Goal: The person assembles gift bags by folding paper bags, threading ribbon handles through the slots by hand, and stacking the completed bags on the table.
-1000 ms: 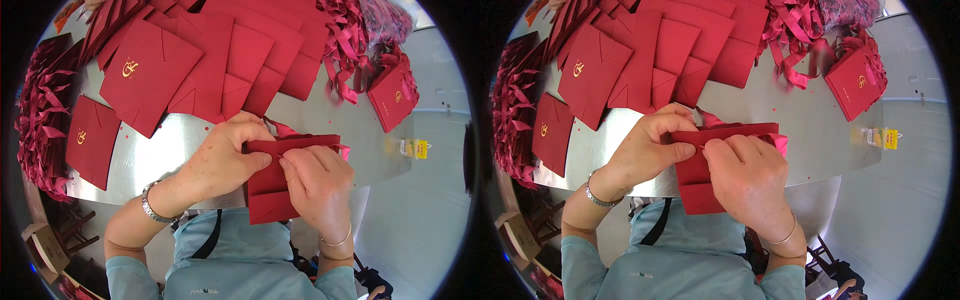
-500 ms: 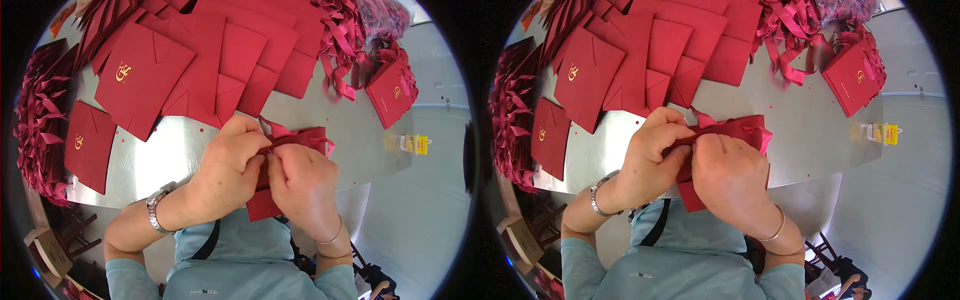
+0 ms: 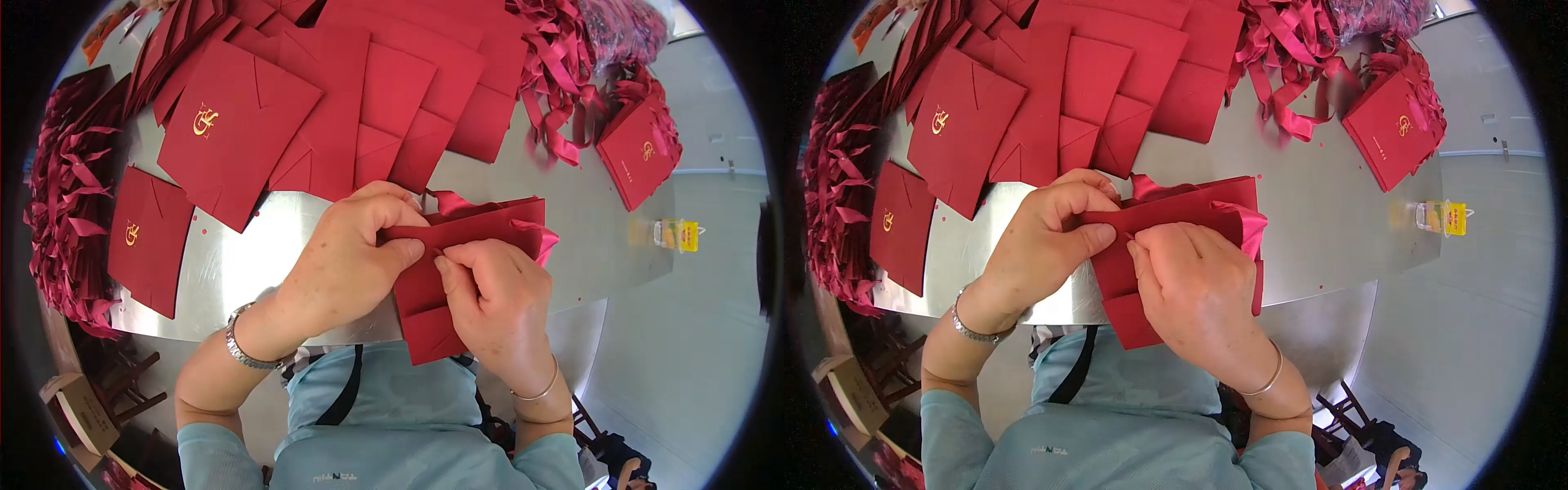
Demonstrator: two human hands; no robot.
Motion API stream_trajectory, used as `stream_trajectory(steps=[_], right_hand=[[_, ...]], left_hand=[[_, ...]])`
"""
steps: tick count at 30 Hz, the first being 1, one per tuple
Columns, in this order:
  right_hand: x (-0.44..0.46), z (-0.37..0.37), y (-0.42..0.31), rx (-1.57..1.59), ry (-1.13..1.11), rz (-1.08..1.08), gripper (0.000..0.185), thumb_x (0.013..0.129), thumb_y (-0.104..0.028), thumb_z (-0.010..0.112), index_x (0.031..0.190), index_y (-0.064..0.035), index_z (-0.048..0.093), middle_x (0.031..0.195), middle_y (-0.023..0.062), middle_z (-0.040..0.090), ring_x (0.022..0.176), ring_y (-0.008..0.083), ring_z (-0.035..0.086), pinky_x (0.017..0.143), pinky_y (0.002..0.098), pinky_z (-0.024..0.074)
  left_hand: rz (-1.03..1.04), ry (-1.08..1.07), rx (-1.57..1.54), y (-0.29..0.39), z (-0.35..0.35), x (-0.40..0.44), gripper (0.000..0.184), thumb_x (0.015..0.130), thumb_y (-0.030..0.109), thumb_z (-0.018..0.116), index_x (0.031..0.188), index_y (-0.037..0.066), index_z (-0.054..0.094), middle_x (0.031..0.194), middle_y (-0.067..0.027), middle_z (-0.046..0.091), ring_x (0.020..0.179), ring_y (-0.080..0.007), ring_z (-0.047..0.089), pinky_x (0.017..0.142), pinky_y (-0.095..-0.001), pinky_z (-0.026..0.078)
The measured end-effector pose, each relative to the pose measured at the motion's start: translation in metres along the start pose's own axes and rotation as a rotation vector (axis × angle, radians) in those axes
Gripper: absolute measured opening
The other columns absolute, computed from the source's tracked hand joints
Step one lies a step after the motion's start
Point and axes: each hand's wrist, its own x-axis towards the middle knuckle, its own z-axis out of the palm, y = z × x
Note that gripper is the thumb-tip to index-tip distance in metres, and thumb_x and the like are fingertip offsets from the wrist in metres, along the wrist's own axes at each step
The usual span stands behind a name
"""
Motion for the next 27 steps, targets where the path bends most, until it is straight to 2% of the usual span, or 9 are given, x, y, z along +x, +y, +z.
stream_trajectory(steps=[4, 6, 10, 17, 19, 22, 27], right_hand=[[0.000, 0.000, 0.001, -0.001, -0.031, 0.022, 0.011, 0.077, -0.004, 0.071, 0.078, -0.0029, 0.059, 0.071, 0.0097, 0.060, 0.063, 0.0277, 0.061, 0.057, 0.0362, 0.0496], [0.001, 0.002, 0.001, 0.010, -0.015, 0.029, 0.012, 0.078, -0.004, 0.070, 0.078, -0.0031, 0.059, 0.070, 0.0099, 0.060, 0.063, 0.0277, 0.060, 0.057, 0.0365, 0.0492], [0.001, 0.005, 0.003, 0.014, -0.024, 0.071, 0.013, 0.079, -0.006, 0.069, 0.075, -0.0037, 0.057, 0.068, 0.0100, 0.059, 0.061, 0.0278, 0.060, 0.055, 0.0374, 0.0482], [0.002, 0.010, 0.002, 0.027, -0.017, 0.177, 0.012, 0.080, -0.007, 0.068, 0.075, -0.0039, 0.057, 0.067, 0.0106, 0.060, 0.060, 0.0289, 0.060, 0.054, 0.0387, 0.0479], [0.003, 0.008, 0.003, 0.171, -0.050, 0.314, 0.010, 0.081, -0.006, 0.068, 0.078, -0.0023, 0.060, 0.069, 0.0126, 0.062, 0.062, 0.0296, 0.062, 0.056, 0.0377, 0.0492], [0.004, 0.004, 0.008, 0.293, -0.058, 0.344, 0.008, 0.081, -0.006, 0.068, 0.080, -0.0009, 0.062, 0.072, 0.0139, 0.065, 0.064, 0.0297, 0.064, 0.058, 0.0358, 0.0503], [0.004, 0.003, 0.007, 0.319, -0.074, 0.385, 0.007, 0.081, -0.006, 0.068, 0.081, -0.0004, 0.063, 0.073, 0.0138, 0.065, 0.065, 0.0293, 0.065, 0.058, 0.0347, 0.0504]], left_hand=[[-0.038, -0.020, -0.059, -0.001, -0.001, 0.001, 0.016, 0.081, -0.011, 0.059, 0.094, -0.004, 0.065, 0.114, -0.0071, 0.054, 0.104, -0.0139, 0.055, 0.088, -0.0246, 0.044], [0.037, 0.009, -0.063, -0.004, -0.001, 0.002, 0.016, 0.080, -0.005, 0.059, 0.094, -0.005, 0.066, 0.108, -0.0145, 0.060, 0.105, -0.0258, 0.060, 0.090, -0.0315, 0.046], [0.031, -0.026, -0.108, -0.005, -0.002, 0.003, 0.019, 0.079, -0.008, 0.057, 0.095, -0.004, 0.066, 0.108, -0.0144, 0.059, 0.105, -0.0257, 0.060, 0.090, -0.0314, 0.046], [0.120, 0.013, 0.031, -0.005, 0.002, 0.002, 0.026, 0.076, -0.012, 0.054, 0.098, -0.005, 0.065, 0.110, -0.0161, 0.058, 0.105, -0.0293, 0.060, 0.090, -0.0326, 0.047], [0.119, 0.023, 0.064, -0.004, 0.002, 0.001, 0.026, 0.076, -0.012, 0.054, 0.098, -0.005, 0.065, 0.110, -0.0164, 0.058, 0.105, -0.0300, 0.060, 0.090, -0.0327, 0.047], [0.105, 0.028, 0.052, -0.004, 0.003, 0.001, 0.026, 0.076, -0.011, 0.055, 0.099, -0.005, 0.064, 0.109, -0.0164, 0.058, 0.104, -0.0305, 0.060, 0.090, -0.0332, 0.047], [0.106, 0.030, 0.029, -0.006, 0.003, 0.001, 0.025, 0.076, -0.010, 0.055, 0.099, -0.005, 0.064, 0.109, -0.0168, 0.058, 0.104, -0.0309, 0.060, 0.089, -0.0333, 0.047]])
